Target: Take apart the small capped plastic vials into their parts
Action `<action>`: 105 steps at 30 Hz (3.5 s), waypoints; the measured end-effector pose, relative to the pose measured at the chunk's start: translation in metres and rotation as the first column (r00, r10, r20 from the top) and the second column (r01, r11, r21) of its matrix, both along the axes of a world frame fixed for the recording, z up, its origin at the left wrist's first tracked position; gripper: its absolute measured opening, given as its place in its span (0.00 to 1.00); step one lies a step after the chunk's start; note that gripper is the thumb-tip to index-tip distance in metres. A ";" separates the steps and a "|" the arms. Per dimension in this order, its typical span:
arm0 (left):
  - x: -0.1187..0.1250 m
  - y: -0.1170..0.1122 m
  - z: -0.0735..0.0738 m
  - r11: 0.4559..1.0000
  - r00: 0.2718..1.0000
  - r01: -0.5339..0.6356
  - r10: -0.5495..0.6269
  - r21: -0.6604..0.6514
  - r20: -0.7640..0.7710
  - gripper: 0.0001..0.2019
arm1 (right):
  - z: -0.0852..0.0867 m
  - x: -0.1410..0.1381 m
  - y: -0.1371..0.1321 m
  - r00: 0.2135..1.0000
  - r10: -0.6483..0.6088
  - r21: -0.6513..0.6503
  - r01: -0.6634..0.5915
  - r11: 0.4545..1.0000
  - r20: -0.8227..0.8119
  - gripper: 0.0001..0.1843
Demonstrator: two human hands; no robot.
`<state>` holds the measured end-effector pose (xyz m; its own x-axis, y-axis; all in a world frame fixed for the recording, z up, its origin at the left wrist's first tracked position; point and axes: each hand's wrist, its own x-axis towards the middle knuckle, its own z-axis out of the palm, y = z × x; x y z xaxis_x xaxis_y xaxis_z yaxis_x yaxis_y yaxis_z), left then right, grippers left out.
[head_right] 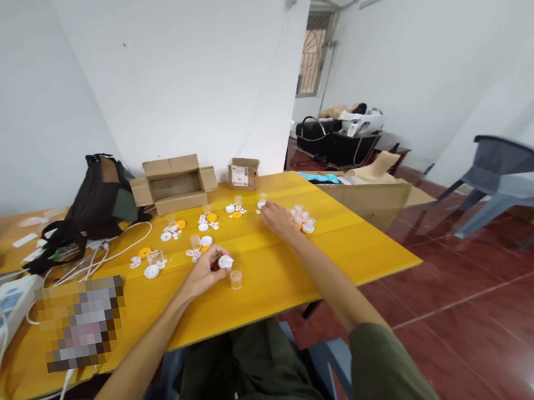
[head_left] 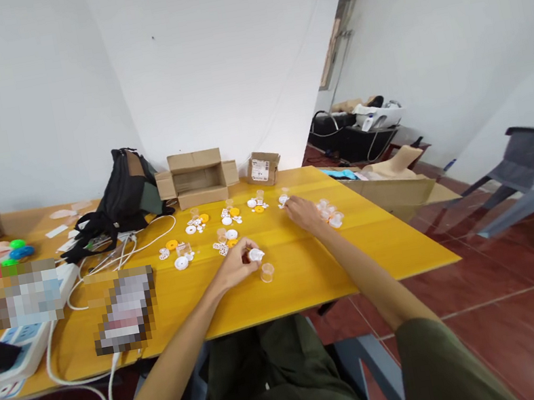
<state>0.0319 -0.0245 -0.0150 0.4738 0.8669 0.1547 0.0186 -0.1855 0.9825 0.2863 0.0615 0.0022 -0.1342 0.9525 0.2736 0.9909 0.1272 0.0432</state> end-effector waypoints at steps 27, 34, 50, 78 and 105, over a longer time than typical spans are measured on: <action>0.003 0.003 -0.008 0.997 0.998 -0.047 0.049 -0.058 0.037 0.17 | -0.031 -0.038 -0.132 0.716 0.443 0.173 -0.420 0.891 -0.540 0.13; 0.002 0.001 -0.006 0.995 0.996 -0.055 0.060 -0.078 0.062 0.18 | -0.029 -0.071 -0.147 0.705 0.400 0.111 -0.420 0.901 -0.586 0.11; 0.004 -0.003 -0.002 0.998 0.999 -0.035 0.037 -0.055 0.033 0.18 | -0.020 -0.046 -0.090 0.645 0.329 0.211 -0.255 0.944 -0.690 0.11; -0.037 -0.025 0.004 0.940 0.946 -0.324 0.325 0.108 0.004 0.17 | -0.032 -0.086 -0.116 0.582 0.378 0.112 -0.440 0.891 -0.720 0.07; -0.035 -0.040 -0.001 0.978 0.964 -0.093 0.135 0.189 -0.227 0.14 | -0.025 -0.095 -0.142 0.650 0.575 0.319 -0.480 0.817 -0.496 0.06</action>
<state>-0.0032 -0.0648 -0.0157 0.4147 0.8867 0.2042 0.2782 -0.3372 0.8994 0.1912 -0.0801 -0.0229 -0.3830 0.7095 0.5915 0.6089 0.6755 -0.4159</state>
